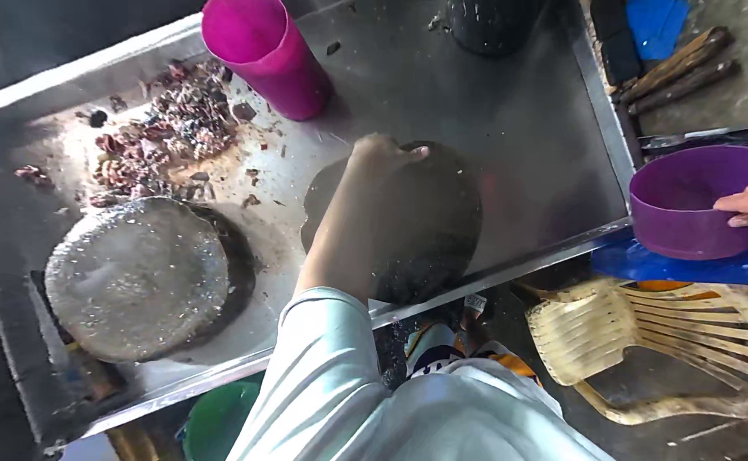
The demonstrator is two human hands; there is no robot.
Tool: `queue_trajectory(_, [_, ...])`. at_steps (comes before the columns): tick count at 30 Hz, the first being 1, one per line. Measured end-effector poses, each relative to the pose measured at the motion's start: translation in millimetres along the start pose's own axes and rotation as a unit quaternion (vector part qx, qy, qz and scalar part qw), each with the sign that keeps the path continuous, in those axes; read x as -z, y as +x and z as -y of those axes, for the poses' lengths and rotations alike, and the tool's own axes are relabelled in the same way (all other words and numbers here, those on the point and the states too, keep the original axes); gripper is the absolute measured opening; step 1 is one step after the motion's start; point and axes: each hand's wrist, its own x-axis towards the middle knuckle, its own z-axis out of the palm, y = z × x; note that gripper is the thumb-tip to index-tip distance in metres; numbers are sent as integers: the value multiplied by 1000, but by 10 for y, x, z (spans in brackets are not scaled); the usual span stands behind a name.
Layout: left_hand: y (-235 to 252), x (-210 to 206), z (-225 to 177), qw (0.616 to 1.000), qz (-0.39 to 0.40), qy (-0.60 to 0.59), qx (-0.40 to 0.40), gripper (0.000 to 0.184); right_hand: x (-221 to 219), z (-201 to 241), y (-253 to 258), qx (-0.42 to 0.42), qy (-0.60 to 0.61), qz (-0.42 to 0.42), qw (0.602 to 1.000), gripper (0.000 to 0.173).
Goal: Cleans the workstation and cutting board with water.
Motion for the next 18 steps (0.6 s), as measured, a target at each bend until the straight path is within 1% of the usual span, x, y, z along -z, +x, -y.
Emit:
queue_trajectory(1, [-6,-12,4,1000,-5,4,-5,99,-59,-10,40,40,-18,5,999,16])
queue_trajectory(2, [-32,-12,0,1000,-9,5,-5,99,-143,-31,117,101,-40,-5,994,19])
queue_trajectory(3, [-50,17,7,1000,-13,7,-3,98,-272,-69,247,178,-51,-34,982,23])
queue_trajectory(4, [-105,15,8,1000,-15,6,-2,97,-250,95,396,215,-70,-11,974,28])
queue_trajectory(5, [-168,50,1,1000,-20,7,-1,97,-147,372,580,230,-93,32,968,29])
queue_trajectory(6, [-220,115,-3,1000,-28,10,-3,97,10,725,793,225,-124,112,960,23])
queue_trajectory(7, [-282,146,5,999,-37,14,-6,98,162,1117,1019,210,-159,219,939,14])
queue_trajectory(8, [-349,158,17,999,-44,17,-12,98,269,1492,1247,207,-188,308,909,10])
queue_trajectory(9, [-406,173,28,998,-50,18,-15,99,329,1806,1469,213,-209,361,883,12])
queue_trajectory(10, [-456,200,30,998,-55,18,-15,99,368,2062,1675,218,-222,384,869,14])
queue_trajectory(11, [-507,218,25,998,-61,16,-14,98,396,2256,1870,214,-231,390,865,15])
queue_trajectory(12, [-549,228,28,997,-69,11,-16,96,439,2409,2060,194,-237,386,870,15])
queue_trajectory(14, [-610,230,39,997,-75,9,-13,95,543,2585,2406,126,-240,372,888,17])
queue_trajectory(16, [-624,245,41,997,-75,14,-7,95,628,2536,2680,67,-244,340,906,18])
queue_trajectory(18, [-580,236,28,997,-73,16,-7,95,757,2351,2790,30,-241,283,928,15])
